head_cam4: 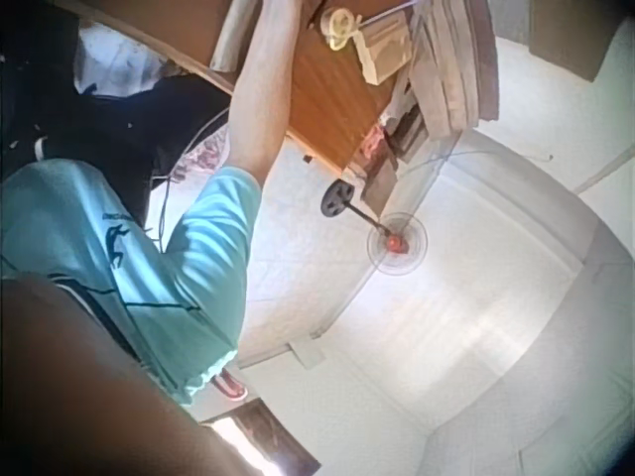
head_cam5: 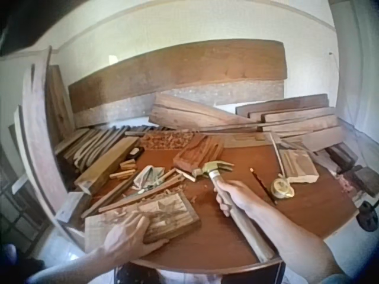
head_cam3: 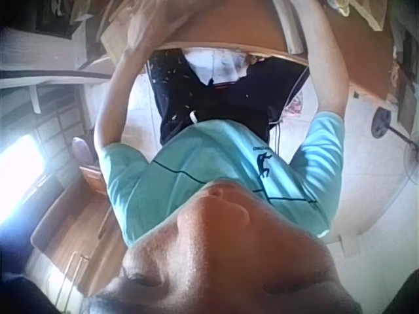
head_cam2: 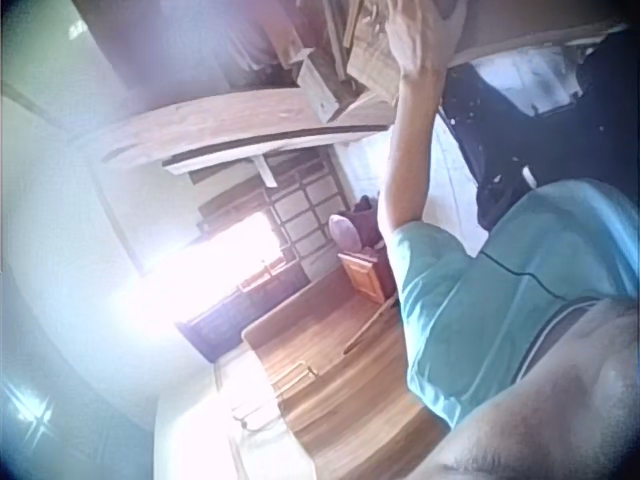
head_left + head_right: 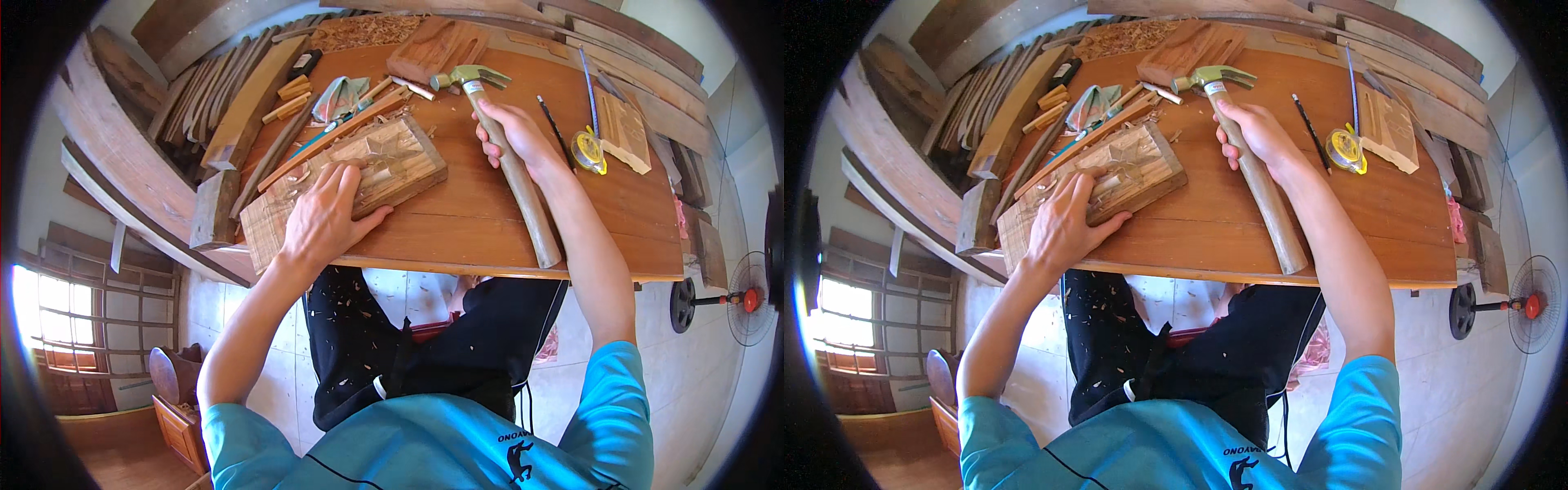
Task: The recorder uses a chisel and hammer to carve a star design into a block of wood on a workshop table.
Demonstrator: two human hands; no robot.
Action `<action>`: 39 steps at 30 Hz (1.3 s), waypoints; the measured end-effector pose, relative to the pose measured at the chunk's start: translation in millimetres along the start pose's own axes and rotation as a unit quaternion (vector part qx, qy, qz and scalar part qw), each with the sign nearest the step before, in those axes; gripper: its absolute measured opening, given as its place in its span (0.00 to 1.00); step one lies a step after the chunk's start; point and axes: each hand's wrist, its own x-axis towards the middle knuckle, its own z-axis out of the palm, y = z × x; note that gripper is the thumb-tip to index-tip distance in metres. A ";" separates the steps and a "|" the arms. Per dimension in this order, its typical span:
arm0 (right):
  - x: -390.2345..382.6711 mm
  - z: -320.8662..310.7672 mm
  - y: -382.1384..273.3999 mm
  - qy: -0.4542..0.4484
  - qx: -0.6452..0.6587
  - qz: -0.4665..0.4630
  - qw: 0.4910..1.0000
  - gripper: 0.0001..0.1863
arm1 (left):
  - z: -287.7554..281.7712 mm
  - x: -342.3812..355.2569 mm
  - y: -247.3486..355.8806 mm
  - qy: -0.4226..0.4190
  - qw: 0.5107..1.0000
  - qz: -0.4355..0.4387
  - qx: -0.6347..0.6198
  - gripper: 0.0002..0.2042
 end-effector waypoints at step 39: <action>-0.9 -1.3 4.5 -0.025 -0.018 -0.001 1.000 0.21 | -12.6 1.0 1.1 -0.030 0.998 -0.050 -0.038 0.33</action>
